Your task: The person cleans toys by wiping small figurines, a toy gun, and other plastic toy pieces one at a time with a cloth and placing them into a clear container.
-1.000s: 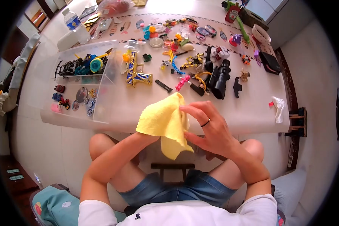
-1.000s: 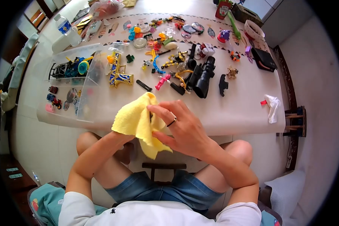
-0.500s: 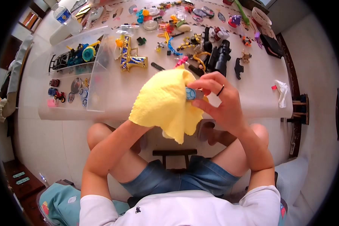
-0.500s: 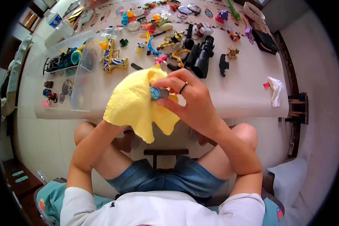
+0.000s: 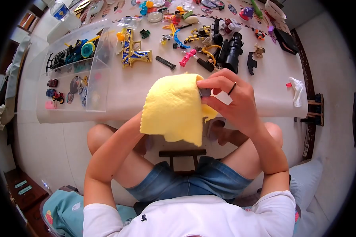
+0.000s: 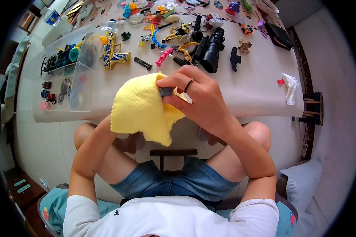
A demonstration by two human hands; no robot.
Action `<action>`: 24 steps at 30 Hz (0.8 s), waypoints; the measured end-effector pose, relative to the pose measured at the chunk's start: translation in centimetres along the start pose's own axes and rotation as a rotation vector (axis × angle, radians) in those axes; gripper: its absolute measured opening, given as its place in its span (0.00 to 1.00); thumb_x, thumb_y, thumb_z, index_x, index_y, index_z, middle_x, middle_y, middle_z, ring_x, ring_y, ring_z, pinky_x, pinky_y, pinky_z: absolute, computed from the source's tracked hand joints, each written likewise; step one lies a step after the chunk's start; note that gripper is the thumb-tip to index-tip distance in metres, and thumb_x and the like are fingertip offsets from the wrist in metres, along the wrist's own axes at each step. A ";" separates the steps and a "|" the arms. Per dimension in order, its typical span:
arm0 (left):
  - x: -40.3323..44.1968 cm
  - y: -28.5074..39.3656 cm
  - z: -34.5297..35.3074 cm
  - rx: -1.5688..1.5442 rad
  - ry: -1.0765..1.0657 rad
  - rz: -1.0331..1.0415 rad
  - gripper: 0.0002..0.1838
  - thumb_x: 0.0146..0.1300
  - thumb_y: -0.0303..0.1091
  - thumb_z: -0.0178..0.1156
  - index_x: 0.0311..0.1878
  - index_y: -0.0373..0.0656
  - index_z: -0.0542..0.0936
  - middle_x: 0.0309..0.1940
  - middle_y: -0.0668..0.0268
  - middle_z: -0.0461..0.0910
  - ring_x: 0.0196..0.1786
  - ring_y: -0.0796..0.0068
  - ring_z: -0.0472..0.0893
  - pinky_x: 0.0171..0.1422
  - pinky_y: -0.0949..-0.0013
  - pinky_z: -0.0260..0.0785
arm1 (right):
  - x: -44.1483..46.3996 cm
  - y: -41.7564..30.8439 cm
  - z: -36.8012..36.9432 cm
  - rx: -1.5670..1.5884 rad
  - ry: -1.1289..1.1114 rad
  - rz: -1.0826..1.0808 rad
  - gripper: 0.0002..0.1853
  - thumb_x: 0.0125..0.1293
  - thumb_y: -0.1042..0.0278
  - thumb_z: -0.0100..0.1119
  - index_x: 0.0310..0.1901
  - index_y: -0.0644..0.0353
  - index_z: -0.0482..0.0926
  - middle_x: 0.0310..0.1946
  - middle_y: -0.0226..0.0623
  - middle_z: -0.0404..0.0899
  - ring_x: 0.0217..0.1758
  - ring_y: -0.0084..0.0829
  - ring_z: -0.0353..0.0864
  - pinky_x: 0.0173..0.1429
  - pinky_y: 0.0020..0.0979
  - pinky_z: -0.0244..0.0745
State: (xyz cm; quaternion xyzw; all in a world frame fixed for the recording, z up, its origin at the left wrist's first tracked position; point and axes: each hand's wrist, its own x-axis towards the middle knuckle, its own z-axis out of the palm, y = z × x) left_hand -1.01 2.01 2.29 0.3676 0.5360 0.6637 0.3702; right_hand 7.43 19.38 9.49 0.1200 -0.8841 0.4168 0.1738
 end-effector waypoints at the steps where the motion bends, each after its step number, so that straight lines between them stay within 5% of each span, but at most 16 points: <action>1: -0.1 -0.5 -0.1 -0.035 -0.003 -0.030 0.27 0.53 0.30 0.61 0.58 0.41 0.66 0.51 0.65 0.70 0.52 0.76 0.70 0.58 0.71 0.62 | 0.0 0.1 -0.1 0.011 -0.022 0.000 0.16 0.44 0.79 0.66 0.39 0.60 0.77 0.32 0.31 0.75 0.30 0.21 0.74 0.35 0.21 0.72; 9: -0.8 -0.9 -1.0 -0.367 0.043 -0.210 0.27 0.53 0.29 0.61 0.58 0.41 0.66 0.52 0.65 0.70 0.52 0.75 0.70 0.59 0.70 0.61 | -0.2 0.1 -0.4 0.437 0.053 0.113 0.18 0.46 0.80 0.64 0.41 0.58 0.76 0.34 0.32 0.75 0.33 0.23 0.74 0.40 0.23 0.71; 12: 0.0 0.0 0.0 -0.261 0.072 -0.119 0.27 0.54 0.29 0.61 0.58 0.42 0.65 0.52 0.65 0.70 0.52 0.75 0.71 0.58 0.70 0.62 | 0.0 1.1 -0.4 0.352 0.019 -0.022 0.18 0.45 0.80 0.64 0.41 0.56 0.76 0.36 0.34 0.74 0.37 0.27 0.74 0.43 0.24 0.70; 15: 0.1 1.0 0.9 -0.246 0.070 -0.099 0.28 0.56 0.31 0.58 0.60 0.40 0.61 0.53 0.61 0.69 0.53 0.72 0.70 0.59 0.67 0.63 | 0.5 0.5 -0.2 -0.058 0.003 -0.171 0.18 0.45 0.80 0.63 0.41 0.55 0.77 0.36 0.35 0.74 0.38 0.31 0.73 0.45 0.26 0.69; 16: -0.1 -0.1 0.9 -0.439 0.067 -0.152 0.28 0.55 0.30 0.60 0.59 0.41 0.63 0.53 0.64 0.69 0.54 0.75 0.69 0.58 0.70 0.63 | 0.5 -0.5 0.4 -0.105 0.079 -0.111 0.19 0.45 0.79 0.63 0.42 0.54 0.77 0.36 0.36 0.73 0.36 0.33 0.74 0.41 0.26 0.70; 24: -0.7 -1.4 0.0 -0.016 0.069 -0.087 0.29 0.58 0.32 0.57 0.62 0.44 0.60 0.58 0.64 0.65 0.58 0.73 0.67 0.62 0.68 0.59 | 0.1 0.4 0.2 0.405 -0.011 0.196 0.19 0.51 0.72 0.63 0.47 0.60 0.75 0.35 0.33 0.70 0.35 0.22 0.72 0.39 0.22 0.71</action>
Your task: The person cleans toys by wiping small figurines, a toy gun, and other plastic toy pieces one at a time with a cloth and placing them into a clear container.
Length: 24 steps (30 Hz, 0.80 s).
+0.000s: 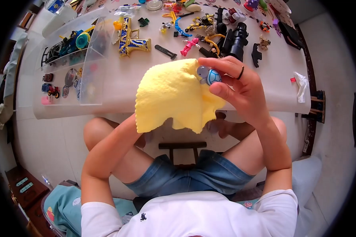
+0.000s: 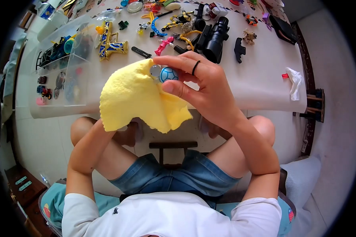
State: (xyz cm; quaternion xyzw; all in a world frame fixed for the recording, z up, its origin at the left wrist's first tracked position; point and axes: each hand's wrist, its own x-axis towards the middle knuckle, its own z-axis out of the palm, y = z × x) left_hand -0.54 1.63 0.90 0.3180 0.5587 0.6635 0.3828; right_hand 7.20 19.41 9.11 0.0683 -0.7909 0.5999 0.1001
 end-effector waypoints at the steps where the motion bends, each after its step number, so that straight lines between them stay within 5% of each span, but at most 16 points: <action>1: -0.3 0.1 0.0 -0.002 0.005 0.008 0.29 0.58 0.32 0.56 0.62 0.44 0.60 0.58 0.64 0.65 0.58 0.73 0.67 0.62 0.68 0.59 | 0.0 0.0 0.1 0.105 0.005 0.025 0.19 0.52 0.71 0.63 0.47 0.61 0.75 0.34 0.32 0.71 0.35 0.20 0.71 0.40 0.22 0.71; 13: -1.9 -0.7 0.4 -0.321 -0.005 -0.043 0.28 0.59 0.32 0.55 0.63 0.45 0.59 0.59 0.65 0.64 0.59 0.74 0.66 0.62 0.68 0.58 | 0.0 -0.1 0.4 -0.051 0.088 -0.048 0.15 0.49 0.75 0.66 0.41 0.61 0.77 0.30 0.30 0.75 0.32 0.18 0.74 0.38 0.19 0.72; 16: -1.6 -0.2 0.1 0.131 -0.047 0.114 0.28 0.59 0.31 0.55 0.62 0.45 0.60 0.58 0.66 0.65 0.58 0.74 0.66 0.62 0.68 0.59 | 0.4 -0.3 0.1 -0.310 -0.010 -0.158 0.15 0.47 0.75 0.67 0.39 0.62 0.78 0.29 0.30 0.76 0.29 0.18 0.74 0.34 0.19 0.72; 22: -0.8 1.3 -0.5 -0.101 -0.004 -0.069 0.31 0.53 0.30 0.62 0.60 0.42 0.62 0.52 0.64 0.70 0.51 0.74 0.71 0.58 0.70 0.62 | -0.1 -0.8 -0.8 -0.031 -0.108 0.068 0.17 0.49 0.77 0.64 0.43 0.69 0.76 0.35 0.36 0.75 0.35 0.21 0.74 0.37 0.18 0.71; 24: -0.5 0.7 0.2 0.044 0.055 0.055 0.29 0.53 0.30 0.61 0.59 0.42 0.64 0.49 0.63 0.72 0.49 0.74 0.72 0.56 0.70 0.64 | 0.0 -0.8 -0.7 0.012 -0.055 0.095 0.16 0.50 0.74 0.65 0.42 0.66 0.77 0.31 0.32 0.76 0.32 0.19 0.76 0.36 0.17 0.73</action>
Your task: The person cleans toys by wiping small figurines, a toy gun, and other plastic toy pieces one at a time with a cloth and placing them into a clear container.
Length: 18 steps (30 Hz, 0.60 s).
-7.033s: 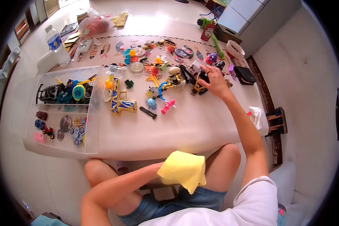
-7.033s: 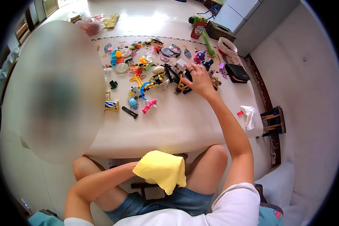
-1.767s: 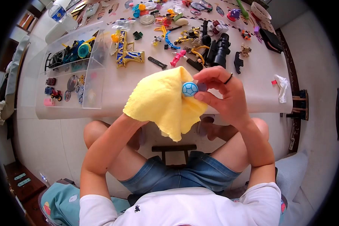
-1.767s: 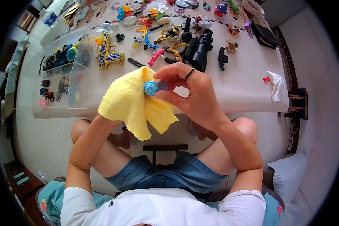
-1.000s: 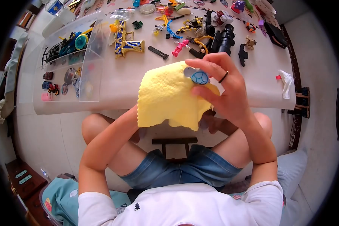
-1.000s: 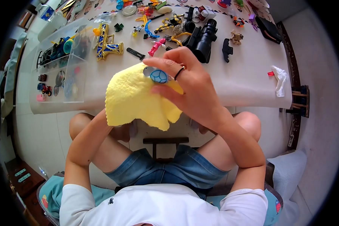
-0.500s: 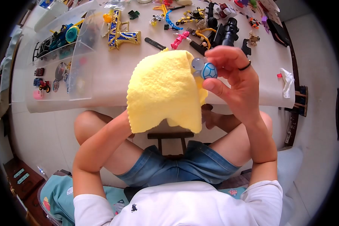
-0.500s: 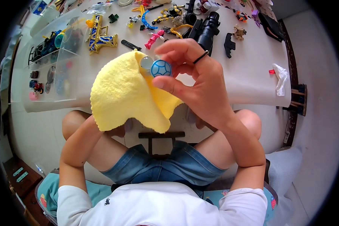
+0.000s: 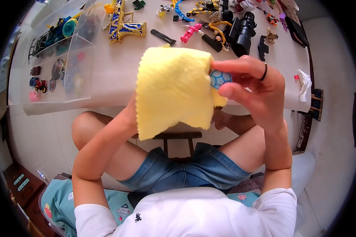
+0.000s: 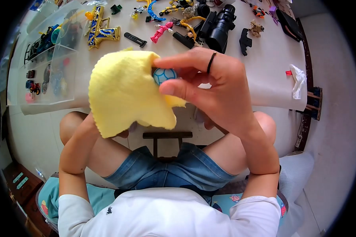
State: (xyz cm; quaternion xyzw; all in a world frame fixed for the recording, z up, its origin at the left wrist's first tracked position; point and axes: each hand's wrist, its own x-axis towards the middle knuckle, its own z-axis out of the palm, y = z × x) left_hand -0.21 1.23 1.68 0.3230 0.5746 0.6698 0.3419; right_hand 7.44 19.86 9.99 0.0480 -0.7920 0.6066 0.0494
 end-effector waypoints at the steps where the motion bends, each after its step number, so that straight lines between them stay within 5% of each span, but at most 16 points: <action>1: 0.1 -0.1 0.5 0.071 0.028 0.061 0.28 0.53 0.31 0.61 0.58 0.41 0.65 0.48 0.63 0.73 0.48 0.74 0.73 0.55 0.70 0.65 | 0.0 0.0 0.1 0.024 0.026 0.014 0.16 0.50 0.72 0.65 0.42 0.64 0.78 0.29 0.30 0.77 0.30 0.18 0.77 0.36 0.16 0.74; 4: -0.1 0.2 0.8 -0.332 0.047 -0.159 0.26 0.55 0.32 0.59 0.58 0.41 0.65 0.48 0.62 0.72 0.49 0.74 0.73 0.55 0.70 0.64 | -0.1 -1.0 0.3 0.201 0.024 0.217 0.14 0.53 0.71 0.63 0.42 0.66 0.77 0.28 0.31 0.77 0.29 0.17 0.76 0.32 0.16 0.73; 7: -0.3 -0.2 0.7 -0.281 0.021 -0.121 0.26 0.57 0.33 0.57 0.58 0.41 0.64 0.50 0.61 0.71 0.50 0.73 0.72 0.57 0.69 0.63 | 0.1 -0.7 -0.4 0.405 -0.002 0.279 0.13 0.56 0.69 0.61 0.42 0.67 0.77 0.28 0.31 0.78 0.27 0.15 0.75 0.27 0.15 0.71; 18: -0.5 1.2 0.2 -0.186 0.100 -0.145 0.24 0.63 0.36 0.48 0.61 0.40 0.61 0.56 0.57 0.66 0.56 0.69 0.69 0.62 0.68 0.59 | -0.3 -0.5 -1.0 0.345 0.151 0.098 0.11 0.58 0.68 0.59 0.40 0.66 0.77 0.27 0.31 0.78 0.26 0.14 0.73 0.25 0.15 0.67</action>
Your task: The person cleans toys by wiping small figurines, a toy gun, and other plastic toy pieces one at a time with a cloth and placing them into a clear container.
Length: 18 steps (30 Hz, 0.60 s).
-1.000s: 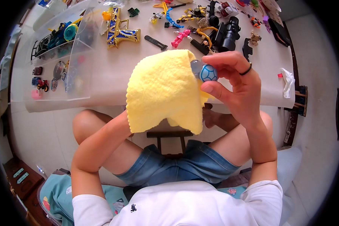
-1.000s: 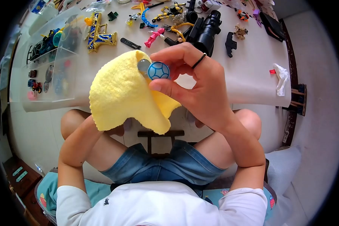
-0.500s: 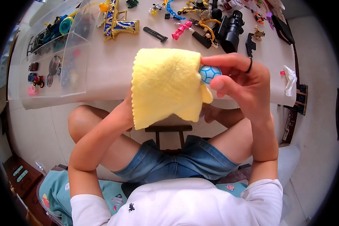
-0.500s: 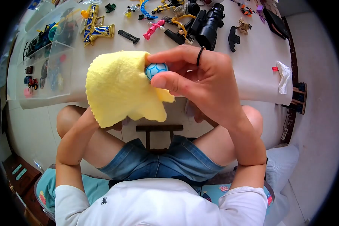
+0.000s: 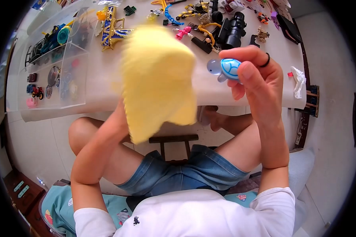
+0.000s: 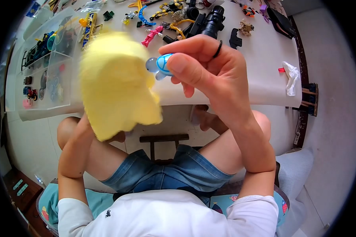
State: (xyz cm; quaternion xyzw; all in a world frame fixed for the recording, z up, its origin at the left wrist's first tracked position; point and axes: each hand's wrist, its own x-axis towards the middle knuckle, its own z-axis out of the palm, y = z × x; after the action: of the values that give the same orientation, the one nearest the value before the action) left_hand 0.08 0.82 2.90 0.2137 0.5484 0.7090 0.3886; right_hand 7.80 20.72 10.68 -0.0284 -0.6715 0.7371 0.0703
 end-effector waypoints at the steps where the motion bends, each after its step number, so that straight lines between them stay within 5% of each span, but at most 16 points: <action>1: -0.5 0.3 0.1 -0.028 0.029 -0.034 0.24 0.64 0.37 0.47 0.61 0.40 0.60 0.56 0.56 0.66 0.56 0.69 0.68 0.63 0.68 0.58 | 0.0 -0.1 -0.2 0.009 -0.006 -0.001 0.12 0.59 0.68 0.58 0.41 0.66 0.76 0.28 0.32 0.78 0.27 0.14 0.73 0.26 0.15 0.67; 7: -3.1 1.8 1.5 -0.769 0.220 -0.383 0.22 0.67 0.37 0.40 0.62 0.39 0.59 0.59 0.56 0.63 0.60 0.67 0.65 0.66 0.67 0.54 | 0.5 1.8 1.9 -0.135 0.138 -0.411 0.12 0.60 0.71 0.55 0.44 0.65 0.73 0.39 0.32 0.74 0.36 0.17 0.71 0.41 0.18 0.67; 12: -3.2 -5.4 -5.0 -0.998 -0.013 -0.602 0.22 0.68 0.38 0.38 0.62 0.39 0.58 0.60 0.57 0.62 0.61 0.66 0.65 0.66 0.66 0.54 | -0.7 2.6 3.4 -0.432 0.097 -0.230 0.11 0.63 0.67 0.51 0.45 0.60 0.71 0.37 0.32 0.72 0.28 0.18 0.68 0.33 0.18 0.65; 14: -3.8 -9.6 -8.6 -0.990 0.058 -0.431 0.24 0.67 0.40 0.41 0.62 0.39 0.58 0.61 0.57 0.61 0.60 0.65 0.66 0.65 0.66 0.56 | -0.5 1.7 2.4 -0.655 0.102 -0.319 0.15 0.66 0.62 0.46 0.49 0.63 0.68 0.41 0.30 0.72 0.26 0.12 0.65 0.32 0.14 0.61; 15: -3.2 -7.7 -7.4 -0.910 0.019 -0.363 0.26 0.65 0.44 0.43 0.62 0.39 0.58 0.61 0.57 0.61 0.61 0.64 0.65 0.65 0.64 0.56 | 0.2 1.7 1.8 -0.745 0.211 -0.501 0.15 0.67 0.61 0.45 0.48 0.62 0.69 0.35 0.27 0.72 0.23 0.10 0.62 0.27 0.13 0.58; 18: -0.6 2.3 -1.7 -0.700 -0.202 -0.178 0.35 0.59 0.54 0.50 0.62 0.39 0.58 0.62 0.57 0.59 0.62 0.63 0.63 0.64 0.59 0.57 | 0.6 1.0 -0.2 -0.541 0.360 -0.445 0.10 0.65 0.65 0.49 0.46 0.58 0.71 0.28 0.24 0.70 0.22 0.11 0.61 0.24 0.14 0.55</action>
State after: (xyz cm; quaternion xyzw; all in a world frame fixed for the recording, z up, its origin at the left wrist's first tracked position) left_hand -1.52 -0.95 4.59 0.0882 0.2480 0.7924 0.5503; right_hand 7.16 20.96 9.72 -0.0285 -0.8083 0.4833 0.3351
